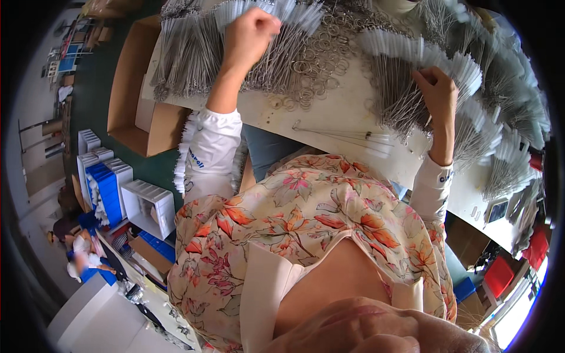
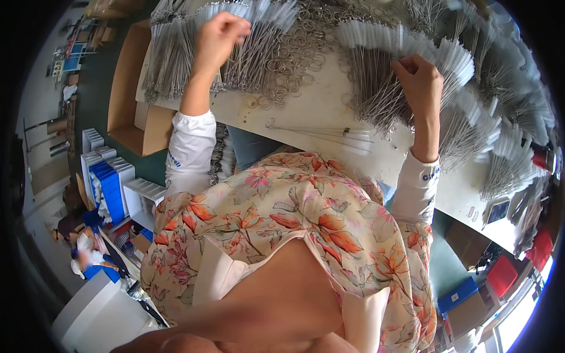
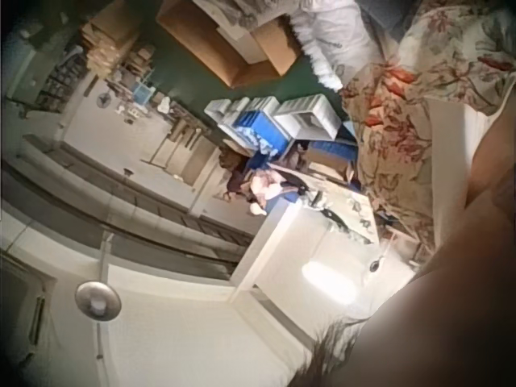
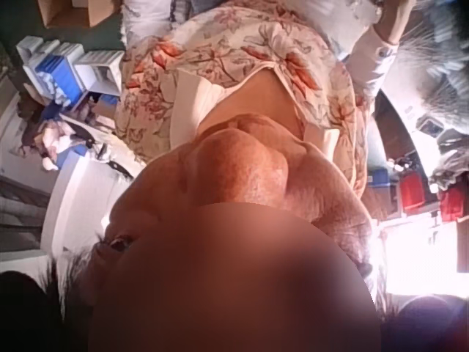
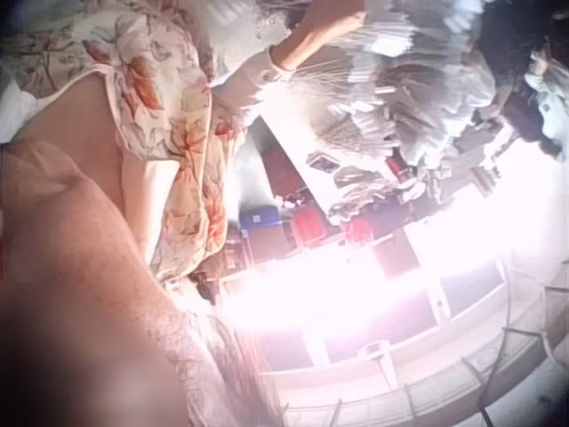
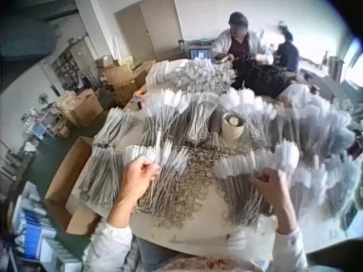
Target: Assembling bundles of white industrial brushes by attaching metal rings to their ends.
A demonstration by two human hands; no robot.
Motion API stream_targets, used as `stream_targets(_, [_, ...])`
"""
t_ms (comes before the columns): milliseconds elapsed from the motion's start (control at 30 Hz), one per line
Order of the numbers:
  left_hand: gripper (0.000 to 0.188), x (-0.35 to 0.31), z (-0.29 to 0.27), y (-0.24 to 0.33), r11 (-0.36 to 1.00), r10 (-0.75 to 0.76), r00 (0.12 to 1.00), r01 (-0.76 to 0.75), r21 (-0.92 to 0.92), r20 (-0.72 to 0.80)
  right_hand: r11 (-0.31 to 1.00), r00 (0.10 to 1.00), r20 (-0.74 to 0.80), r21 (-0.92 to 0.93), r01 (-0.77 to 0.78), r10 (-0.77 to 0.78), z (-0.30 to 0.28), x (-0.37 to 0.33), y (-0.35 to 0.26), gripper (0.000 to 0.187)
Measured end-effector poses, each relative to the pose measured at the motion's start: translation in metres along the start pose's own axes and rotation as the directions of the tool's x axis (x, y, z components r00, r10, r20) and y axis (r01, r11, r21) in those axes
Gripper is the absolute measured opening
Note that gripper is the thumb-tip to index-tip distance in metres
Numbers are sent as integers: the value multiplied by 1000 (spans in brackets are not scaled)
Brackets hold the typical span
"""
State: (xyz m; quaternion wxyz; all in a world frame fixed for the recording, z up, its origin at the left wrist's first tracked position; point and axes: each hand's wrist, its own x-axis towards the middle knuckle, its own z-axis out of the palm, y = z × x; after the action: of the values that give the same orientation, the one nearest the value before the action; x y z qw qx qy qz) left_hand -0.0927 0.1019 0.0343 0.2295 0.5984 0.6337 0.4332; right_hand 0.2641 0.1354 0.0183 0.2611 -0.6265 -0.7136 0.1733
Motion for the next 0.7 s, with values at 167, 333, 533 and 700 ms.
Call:
stream_targets(167, [29,19,-51,3,947,-192,896,62,-316,-400,735,951,-145,669,-109,273,-44,-5,6,22])
stream_targets(333, [42,-13,-134,-138,612,-182,979,40,790,92,786,822,-519,599,155,233,-127,-8,61,21])
stream_targets(533, [21,-5,-146,-189,916,-372,927,375,142,-54,915,798,-529,-93,-393,290,-139,-55,185,19])
stream_targets(700, [11,-13,-128,-129,807,-573,816,578,121,-76,861,844,-409,-217,-459,347,-115,-49,172,24])
